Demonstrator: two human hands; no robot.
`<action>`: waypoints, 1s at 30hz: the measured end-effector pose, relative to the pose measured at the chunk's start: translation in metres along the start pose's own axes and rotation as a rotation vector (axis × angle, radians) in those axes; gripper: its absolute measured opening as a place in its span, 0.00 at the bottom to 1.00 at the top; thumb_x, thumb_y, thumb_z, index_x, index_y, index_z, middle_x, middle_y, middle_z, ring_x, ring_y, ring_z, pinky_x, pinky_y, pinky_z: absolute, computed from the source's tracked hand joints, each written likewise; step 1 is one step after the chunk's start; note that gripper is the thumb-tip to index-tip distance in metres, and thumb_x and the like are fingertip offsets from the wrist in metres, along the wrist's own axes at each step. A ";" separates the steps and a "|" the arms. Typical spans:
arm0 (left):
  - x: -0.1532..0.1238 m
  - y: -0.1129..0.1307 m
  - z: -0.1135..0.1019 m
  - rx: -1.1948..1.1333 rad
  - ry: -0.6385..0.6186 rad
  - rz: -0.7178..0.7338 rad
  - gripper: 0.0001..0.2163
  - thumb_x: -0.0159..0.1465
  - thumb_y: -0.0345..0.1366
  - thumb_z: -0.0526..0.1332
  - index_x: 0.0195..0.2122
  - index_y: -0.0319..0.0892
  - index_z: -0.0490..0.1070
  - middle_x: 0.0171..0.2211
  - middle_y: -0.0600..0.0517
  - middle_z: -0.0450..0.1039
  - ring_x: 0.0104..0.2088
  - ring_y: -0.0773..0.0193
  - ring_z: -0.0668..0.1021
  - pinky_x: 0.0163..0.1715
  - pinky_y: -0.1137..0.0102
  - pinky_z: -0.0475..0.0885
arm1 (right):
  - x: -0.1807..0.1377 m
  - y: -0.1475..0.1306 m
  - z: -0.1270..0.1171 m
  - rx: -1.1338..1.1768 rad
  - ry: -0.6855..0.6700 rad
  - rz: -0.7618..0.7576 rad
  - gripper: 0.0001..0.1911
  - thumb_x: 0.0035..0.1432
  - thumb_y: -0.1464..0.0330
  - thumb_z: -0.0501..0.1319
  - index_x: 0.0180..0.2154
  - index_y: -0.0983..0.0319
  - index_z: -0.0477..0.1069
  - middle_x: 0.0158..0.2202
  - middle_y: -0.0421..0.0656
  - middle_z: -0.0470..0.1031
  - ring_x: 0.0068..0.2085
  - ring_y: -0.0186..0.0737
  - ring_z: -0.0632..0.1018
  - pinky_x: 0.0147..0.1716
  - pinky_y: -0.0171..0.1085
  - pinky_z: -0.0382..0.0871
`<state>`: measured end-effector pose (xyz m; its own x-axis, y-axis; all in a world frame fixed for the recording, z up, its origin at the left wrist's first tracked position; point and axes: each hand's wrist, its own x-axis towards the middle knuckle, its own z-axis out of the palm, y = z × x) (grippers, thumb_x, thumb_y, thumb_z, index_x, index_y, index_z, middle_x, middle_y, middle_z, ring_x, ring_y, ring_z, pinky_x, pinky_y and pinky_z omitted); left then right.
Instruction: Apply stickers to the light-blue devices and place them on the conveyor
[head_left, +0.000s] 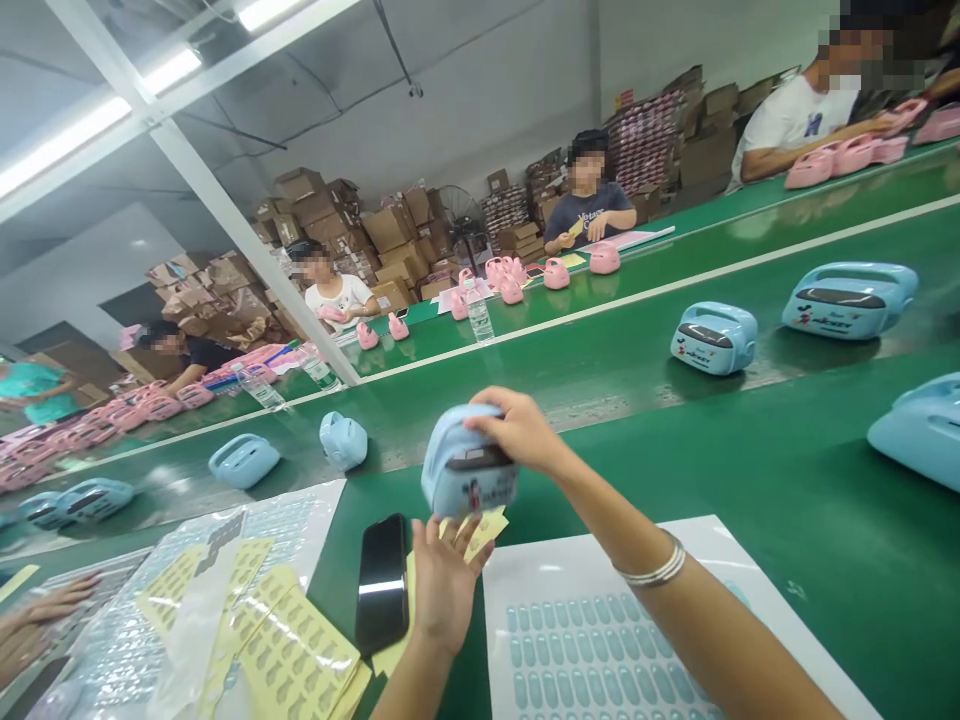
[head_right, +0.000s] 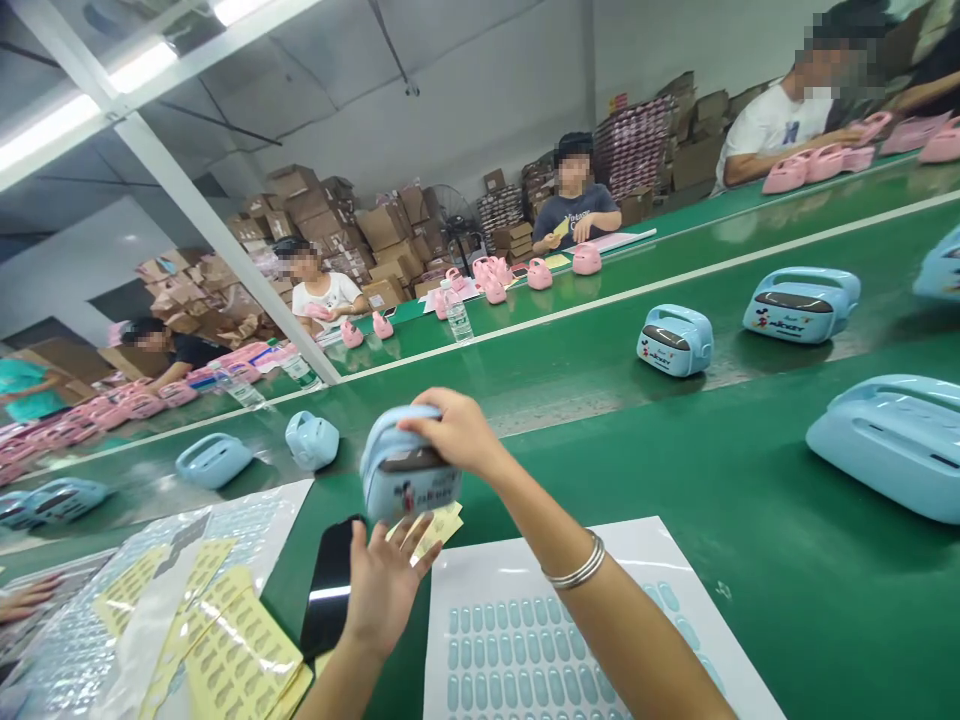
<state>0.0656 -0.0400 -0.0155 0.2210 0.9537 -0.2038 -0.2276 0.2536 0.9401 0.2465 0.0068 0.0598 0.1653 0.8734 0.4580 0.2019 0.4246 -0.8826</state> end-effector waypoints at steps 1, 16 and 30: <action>-0.001 -0.008 0.006 0.031 0.037 0.030 0.28 0.55 0.62 0.48 0.46 0.45 0.62 0.49 0.44 0.66 0.50 0.53 0.70 0.45 0.58 0.68 | 0.005 0.004 -0.009 -0.018 0.133 0.036 0.12 0.48 0.62 0.61 0.35 0.61 0.69 0.33 0.39 0.71 0.35 0.37 0.72 0.36 0.35 0.65; -0.015 -0.044 0.011 0.710 -0.451 0.322 0.11 0.61 0.42 0.53 0.34 0.42 0.70 0.33 0.48 0.72 0.33 0.61 0.74 0.35 0.67 0.69 | 0.030 0.110 -0.051 -0.407 0.400 0.243 0.21 0.51 0.71 0.54 0.50 0.62 0.66 0.45 0.48 0.69 0.49 0.44 0.70 0.49 0.42 0.62; -0.003 -0.057 0.005 0.610 -0.484 0.313 0.13 0.59 0.47 0.54 0.33 0.43 0.69 0.30 0.49 0.72 0.31 0.62 0.74 0.33 0.70 0.68 | 0.012 0.062 -0.227 -1.044 0.678 0.493 0.21 0.59 0.68 0.57 0.54 0.64 0.59 0.56 0.52 0.58 0.55 0.51 0.63 0.51 0.54 0.59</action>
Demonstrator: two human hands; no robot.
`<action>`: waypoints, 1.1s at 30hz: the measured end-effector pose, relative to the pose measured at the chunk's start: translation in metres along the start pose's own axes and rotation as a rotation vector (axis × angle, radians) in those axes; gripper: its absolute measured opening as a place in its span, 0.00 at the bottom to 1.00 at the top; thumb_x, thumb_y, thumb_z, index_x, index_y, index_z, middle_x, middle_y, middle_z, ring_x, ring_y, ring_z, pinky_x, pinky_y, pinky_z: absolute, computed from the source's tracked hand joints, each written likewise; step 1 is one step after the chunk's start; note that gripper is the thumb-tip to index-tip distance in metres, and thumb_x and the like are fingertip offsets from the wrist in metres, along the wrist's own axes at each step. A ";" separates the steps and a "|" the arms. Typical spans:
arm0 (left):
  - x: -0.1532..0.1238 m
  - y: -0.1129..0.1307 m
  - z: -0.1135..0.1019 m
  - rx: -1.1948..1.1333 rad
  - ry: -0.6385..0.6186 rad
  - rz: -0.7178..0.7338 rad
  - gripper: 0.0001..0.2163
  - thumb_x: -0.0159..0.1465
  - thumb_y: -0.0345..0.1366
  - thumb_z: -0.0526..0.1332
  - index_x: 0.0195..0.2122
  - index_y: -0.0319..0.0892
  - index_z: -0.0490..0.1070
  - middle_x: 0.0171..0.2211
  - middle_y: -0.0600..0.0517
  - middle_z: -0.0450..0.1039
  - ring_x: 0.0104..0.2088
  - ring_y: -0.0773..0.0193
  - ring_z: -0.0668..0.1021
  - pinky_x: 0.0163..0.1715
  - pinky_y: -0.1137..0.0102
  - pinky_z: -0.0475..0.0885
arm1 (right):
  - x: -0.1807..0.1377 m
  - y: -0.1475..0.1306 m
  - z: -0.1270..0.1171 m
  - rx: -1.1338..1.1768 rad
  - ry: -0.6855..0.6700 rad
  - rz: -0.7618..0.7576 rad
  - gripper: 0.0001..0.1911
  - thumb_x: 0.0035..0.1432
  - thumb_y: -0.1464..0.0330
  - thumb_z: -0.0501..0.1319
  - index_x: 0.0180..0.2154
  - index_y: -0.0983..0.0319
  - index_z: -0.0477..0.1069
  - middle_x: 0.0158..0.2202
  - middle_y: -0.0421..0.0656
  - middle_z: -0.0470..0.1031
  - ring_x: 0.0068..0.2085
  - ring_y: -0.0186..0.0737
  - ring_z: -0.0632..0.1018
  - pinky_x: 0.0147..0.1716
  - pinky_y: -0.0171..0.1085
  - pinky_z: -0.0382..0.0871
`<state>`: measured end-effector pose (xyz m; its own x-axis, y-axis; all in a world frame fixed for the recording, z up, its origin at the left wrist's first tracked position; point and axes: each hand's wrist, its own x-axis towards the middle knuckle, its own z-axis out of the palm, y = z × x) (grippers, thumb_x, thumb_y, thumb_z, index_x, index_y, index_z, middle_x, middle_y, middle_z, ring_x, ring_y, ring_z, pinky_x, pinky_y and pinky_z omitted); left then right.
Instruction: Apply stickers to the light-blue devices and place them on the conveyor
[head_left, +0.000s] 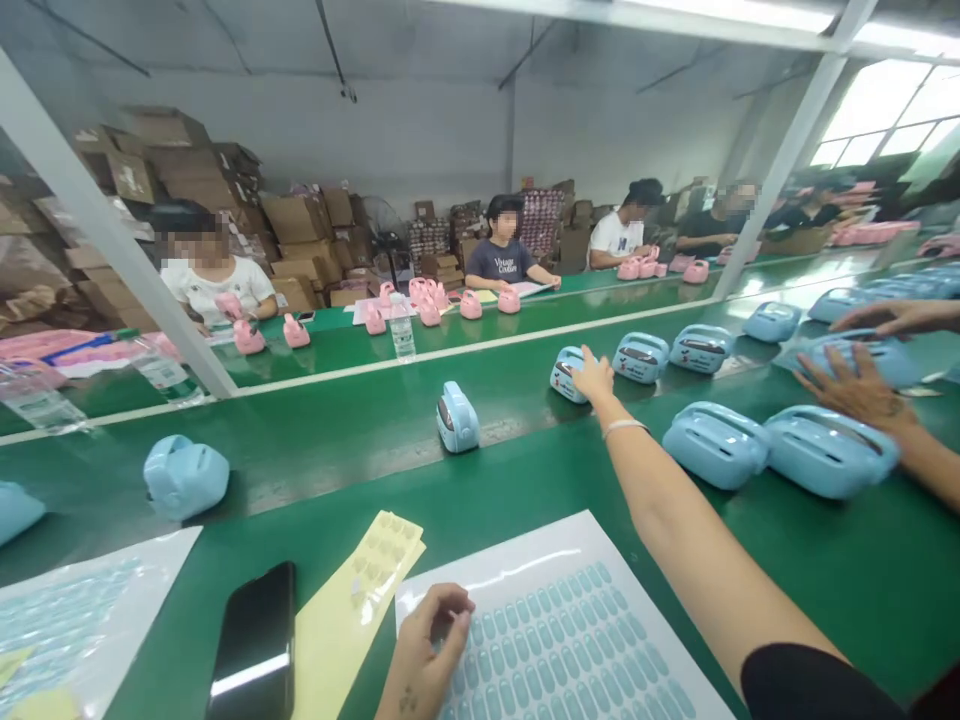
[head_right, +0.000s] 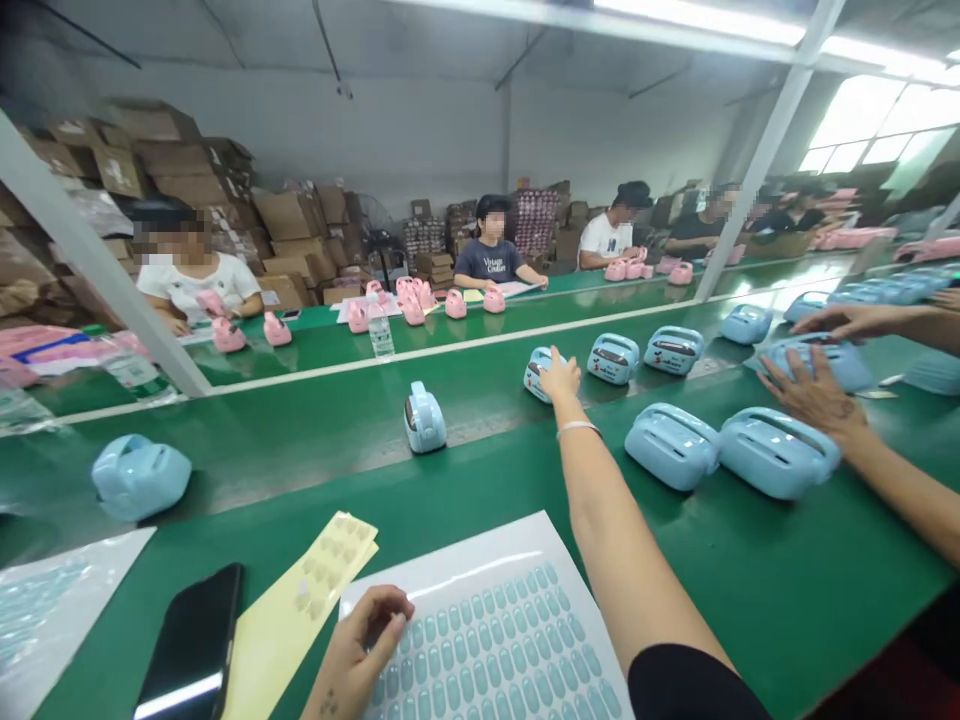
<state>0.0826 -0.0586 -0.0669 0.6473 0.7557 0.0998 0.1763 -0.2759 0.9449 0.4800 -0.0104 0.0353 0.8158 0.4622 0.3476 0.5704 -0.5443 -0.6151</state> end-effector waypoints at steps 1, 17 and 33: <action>-0.001 -0.004 0.002 -0.010 0.028 0.019 0.13 0.59 0.48 0.54 0.32 0.43 0.69 0.29 0.49 0.71 0.29 0.63 0.73 0.32 0.70 0.67 | 0.001 0.004 -0.008 -0.003 -0.017 -0.001 0.19 0.60 0.66 0.57 0.52 0.63 0.61 0.54 0.49 0.61 0.52 0.47 0.67 0.49 0.51 0.63; -0.005 0.009 -0.005 -0.661 -0.103 0.052 0.39 0.43 0.52 0.68 0.54 0.61 0.50 0.56 0.49 0.56 0.51 0.50 0.70 0.41 0.61 0.72 | -0.145 -0.038 -0.075 0.755 -0.822 -0.518 0.19 0.53 0.61 0.60 0.44 0.64 0.68 0.26 0.36 0.64 0.25 0.28 0.64 0.23 0.30 0.58; -0.009 0.031 0.003 -0.999 0.055 -0.389 0.30 0.35 0.49 0.70 0.41 0.48 0.71 0.39 0.50 0.74 0.40 0.51 0.75 0.35 0.54 0.76 | -0.314 0.050 -0.098 0.503 -0.525 -1.011 0.08 0.60 0.66 0.57 0.37 0.66 0.67 0.32 0.44 0.71 0.34 0.35 0.71 0.33 0.37 0.69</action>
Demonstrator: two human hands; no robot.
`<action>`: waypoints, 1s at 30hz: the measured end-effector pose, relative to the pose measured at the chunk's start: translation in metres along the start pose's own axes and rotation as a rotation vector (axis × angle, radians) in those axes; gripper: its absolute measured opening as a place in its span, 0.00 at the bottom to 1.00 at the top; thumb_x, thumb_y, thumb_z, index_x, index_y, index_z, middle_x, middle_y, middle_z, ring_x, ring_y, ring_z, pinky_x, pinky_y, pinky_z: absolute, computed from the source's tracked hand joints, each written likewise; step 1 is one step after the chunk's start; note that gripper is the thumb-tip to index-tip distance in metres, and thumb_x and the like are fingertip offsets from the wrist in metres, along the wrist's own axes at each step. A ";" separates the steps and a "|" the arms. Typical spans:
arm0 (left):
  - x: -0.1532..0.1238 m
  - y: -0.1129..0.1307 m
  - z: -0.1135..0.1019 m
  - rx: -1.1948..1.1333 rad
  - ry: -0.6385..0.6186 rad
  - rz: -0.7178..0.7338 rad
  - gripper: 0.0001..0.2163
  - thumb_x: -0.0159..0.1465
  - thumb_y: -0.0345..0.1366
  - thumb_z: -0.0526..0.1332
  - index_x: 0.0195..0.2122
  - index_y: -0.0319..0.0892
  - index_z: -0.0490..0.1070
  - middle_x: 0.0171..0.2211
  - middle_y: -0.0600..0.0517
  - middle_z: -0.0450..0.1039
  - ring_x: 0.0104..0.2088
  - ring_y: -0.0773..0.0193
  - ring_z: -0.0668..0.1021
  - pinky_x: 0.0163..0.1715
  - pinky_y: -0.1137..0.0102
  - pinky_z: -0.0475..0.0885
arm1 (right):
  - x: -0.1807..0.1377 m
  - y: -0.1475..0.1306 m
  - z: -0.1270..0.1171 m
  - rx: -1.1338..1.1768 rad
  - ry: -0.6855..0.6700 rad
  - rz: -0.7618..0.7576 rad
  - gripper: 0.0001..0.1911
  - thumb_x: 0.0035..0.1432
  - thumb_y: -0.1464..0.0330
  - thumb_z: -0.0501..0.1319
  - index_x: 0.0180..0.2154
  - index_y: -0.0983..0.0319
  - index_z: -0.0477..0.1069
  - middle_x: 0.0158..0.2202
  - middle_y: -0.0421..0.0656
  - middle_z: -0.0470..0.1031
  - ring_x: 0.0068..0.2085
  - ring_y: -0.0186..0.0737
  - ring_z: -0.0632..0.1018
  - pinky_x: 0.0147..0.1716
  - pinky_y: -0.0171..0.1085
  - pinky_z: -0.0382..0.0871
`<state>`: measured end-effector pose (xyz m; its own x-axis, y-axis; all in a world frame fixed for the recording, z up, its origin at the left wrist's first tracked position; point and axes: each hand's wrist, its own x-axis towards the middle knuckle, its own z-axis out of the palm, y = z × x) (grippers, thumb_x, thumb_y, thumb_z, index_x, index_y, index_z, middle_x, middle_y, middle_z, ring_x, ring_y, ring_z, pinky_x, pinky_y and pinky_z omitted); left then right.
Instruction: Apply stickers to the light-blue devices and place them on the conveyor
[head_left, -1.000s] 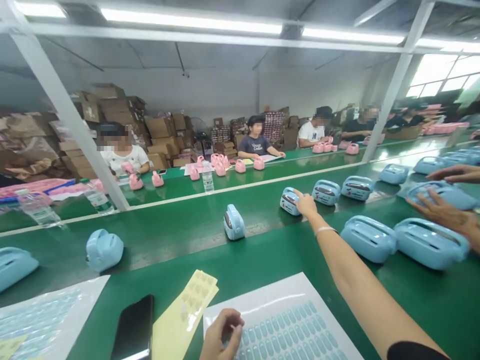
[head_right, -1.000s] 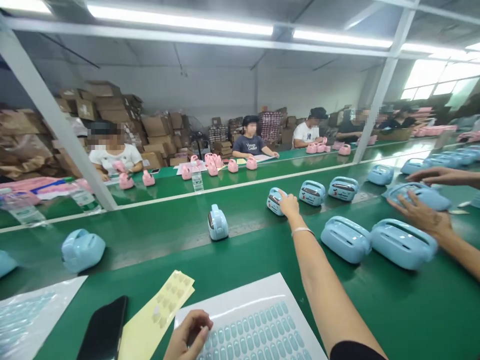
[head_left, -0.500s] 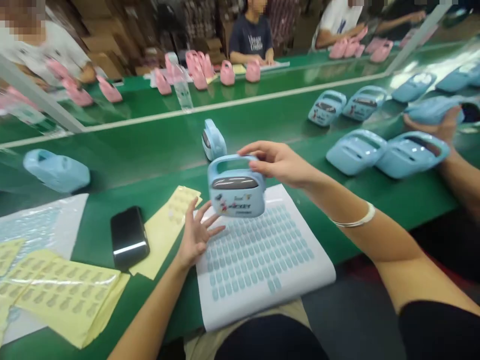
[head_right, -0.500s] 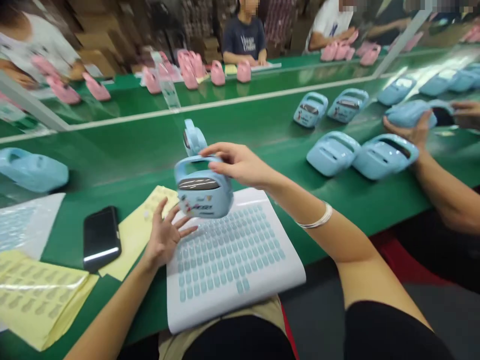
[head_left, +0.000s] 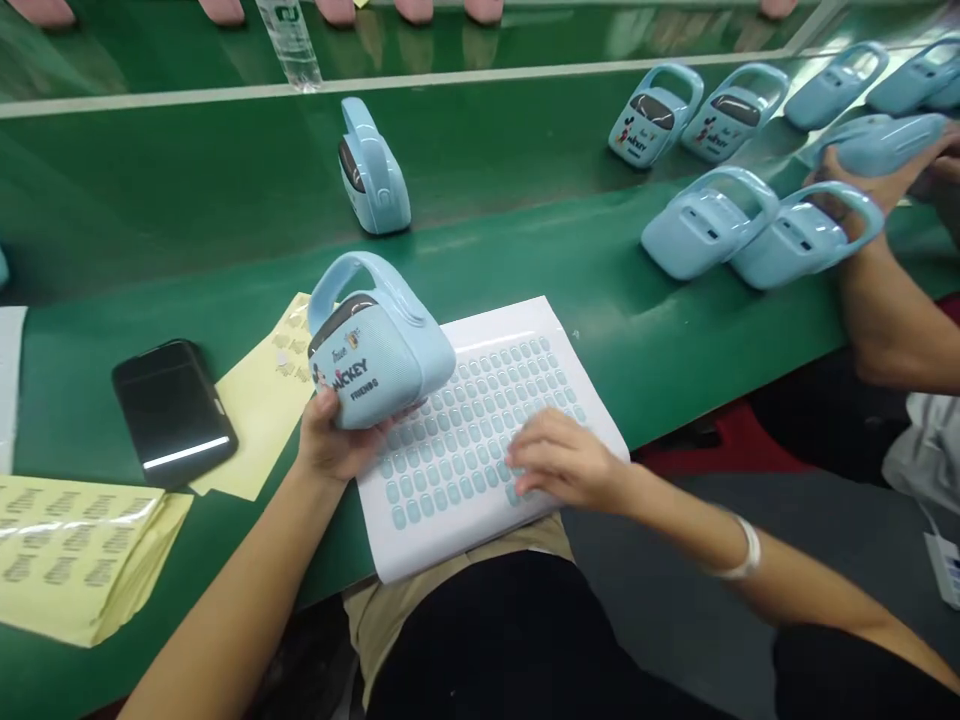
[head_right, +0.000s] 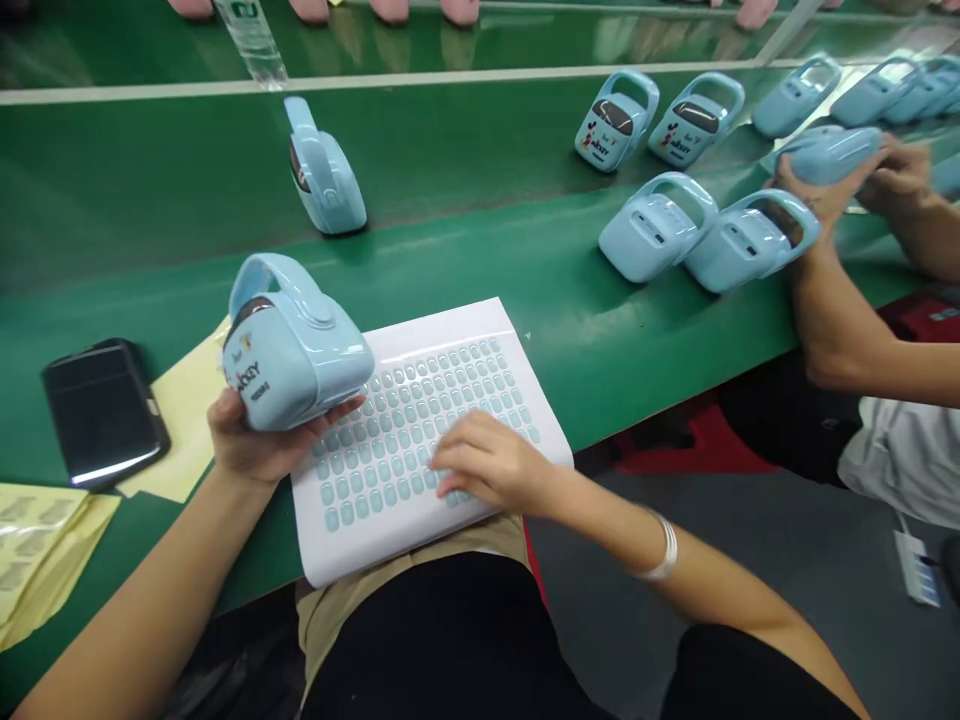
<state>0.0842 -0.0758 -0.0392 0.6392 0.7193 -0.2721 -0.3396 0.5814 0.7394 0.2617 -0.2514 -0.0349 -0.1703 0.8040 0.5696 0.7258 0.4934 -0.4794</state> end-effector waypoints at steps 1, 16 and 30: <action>0.000 0.001 0.001 -0.015 0.013 -0.019 0.30 0.34 0.51 0.70 0.40 0.48 0.71 0.41 0.50 0.74 0.41 0.50 0.75 0.35 0.54 0.76 | -0.019 -0.003 0.004 -0.045 -0.025 0.026 0.09 0.61 0.66 0.57 0.37 0.66 0.68 0.32 0.46 0.71 0.34 0.37 0.71 0.33 0.38 0.69; -0.002 -0.008 0.002 -0.025 0.003 -0.120 0.29 0.36 0.50 0.71 0.40 0.48 0.71 0.33 0.53 0.74 0.36 0.57 0.76 0.24 0.70 0.75 | -0.038 -0.010 0.024 -0.274 -0.155 -0.084 0.04 0.57 0.76 0.59 0.36 0.70 0.70 0.25 0.43 0.72 0.33 0.40 0.73 0.29 0.37 0.70; -0.013 -0.017 -0.031 0.043 -0.147 0.006 0.26 0.43 0.61 0.61 0.35 0.47 0.73 0.30 0.52 0.77 0.37 0.49 0.78 0.39 0.53 0.73 | 0.082 -0.024 0.005 -0.193 0.670 -0.160 0.03 0.56 0.71 0.61 0.31 0.58 0.69 0.27 0.39 0.66 0.29 0.33 0.71 0.25 0.34 0.73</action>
<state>0.0601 -0.0825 -0.0674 0.7328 0.6570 -0.1769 -0.3158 0.5586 0.7669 0.2270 -0.1957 0.0197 0.1160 0.3195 0.9405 0.8415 0.4713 -0.2639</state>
